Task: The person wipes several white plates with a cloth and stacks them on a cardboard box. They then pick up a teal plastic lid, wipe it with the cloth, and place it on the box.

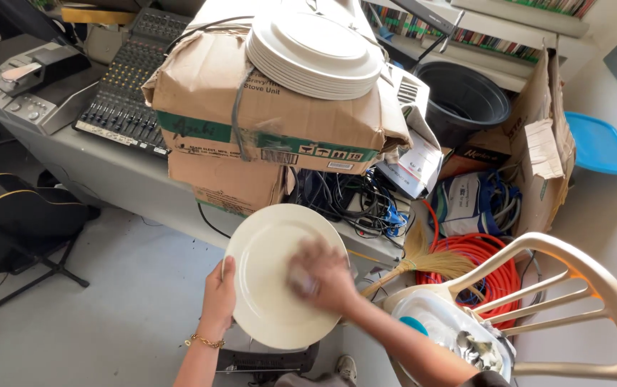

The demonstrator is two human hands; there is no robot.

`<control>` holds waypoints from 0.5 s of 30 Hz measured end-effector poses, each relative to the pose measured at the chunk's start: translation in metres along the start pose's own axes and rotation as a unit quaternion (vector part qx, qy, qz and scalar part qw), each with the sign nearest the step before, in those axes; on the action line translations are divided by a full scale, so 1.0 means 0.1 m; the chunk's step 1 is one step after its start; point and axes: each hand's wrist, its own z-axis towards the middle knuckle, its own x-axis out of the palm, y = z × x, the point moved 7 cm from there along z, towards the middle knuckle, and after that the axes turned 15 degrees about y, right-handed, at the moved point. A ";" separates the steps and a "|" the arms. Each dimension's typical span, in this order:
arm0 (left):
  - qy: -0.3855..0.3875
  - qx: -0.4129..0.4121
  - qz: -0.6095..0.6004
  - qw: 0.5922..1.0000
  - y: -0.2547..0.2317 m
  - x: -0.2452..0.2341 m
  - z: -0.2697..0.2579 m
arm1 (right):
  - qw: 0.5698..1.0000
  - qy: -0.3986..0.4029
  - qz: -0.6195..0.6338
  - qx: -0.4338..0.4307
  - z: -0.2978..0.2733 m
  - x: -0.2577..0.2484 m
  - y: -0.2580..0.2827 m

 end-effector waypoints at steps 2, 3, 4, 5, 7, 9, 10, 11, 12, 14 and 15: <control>0.056 0.009 0.071 0.996 0.04 0.12 0.07 | 0.970 -0.116 -0.016 0.214 0.08 0.12 -0.98; 0.055 0.007 0.069 0.996 0.03 0.20 0.04 | 0.970 -0.113 -0.016 0.214 0.15 0.10 -0.85; 0.071 0.008 0.117 0.991 0.01 0.32 0.01 | 0.971 -0.133 0.012 0.200 0.21 0.07 -0.71; 0.086 0.015 0.166 0.982 -0.07 0.43 0.04 | 0.970 -0.157 0.038 0.182 0.34 -0.01 -0.59; 0.060 0.028 0.178 0.982 -0.14 0.44 0.08 | 0.982 -0.151 0.075 0.088 0.23 0.01 0.05; 0.034 0.037 0.191 0.980 -0.26 0.39 0.04 | 0.983 -0.142 0.114 -0.004 0.04 0.01 0.50; 0.033 0.072 0.129 0.988 -0.39 0.36 -0.01 | 0.987 -0.118 0.107 -0.014 -0.07 0.00 0.58; 0.032 0.109 0.066 0.991 -0.52 0.32 -0.06 | 0.990 -0.093 0.099 -0.027 -0.16 -0.02 0.66; 0.028 0.112 0.068 0.991 -0.62 0.37 -0.10 | 0.990 -0.095 0.099 -0.032 -0.21 -0.01 0.42; 0.051 0.157 0.163 0.973 -0.88 0.54 -0.19 | 0.947 -0.257 0.150 0.121 -0.46 -0.14 -0.30; 0.051 0.161 0.165 0.972 -0.96 0.68 -0.26 | 0.946 -0.260 0.149 0.119 -0.52 -0.29 -0.48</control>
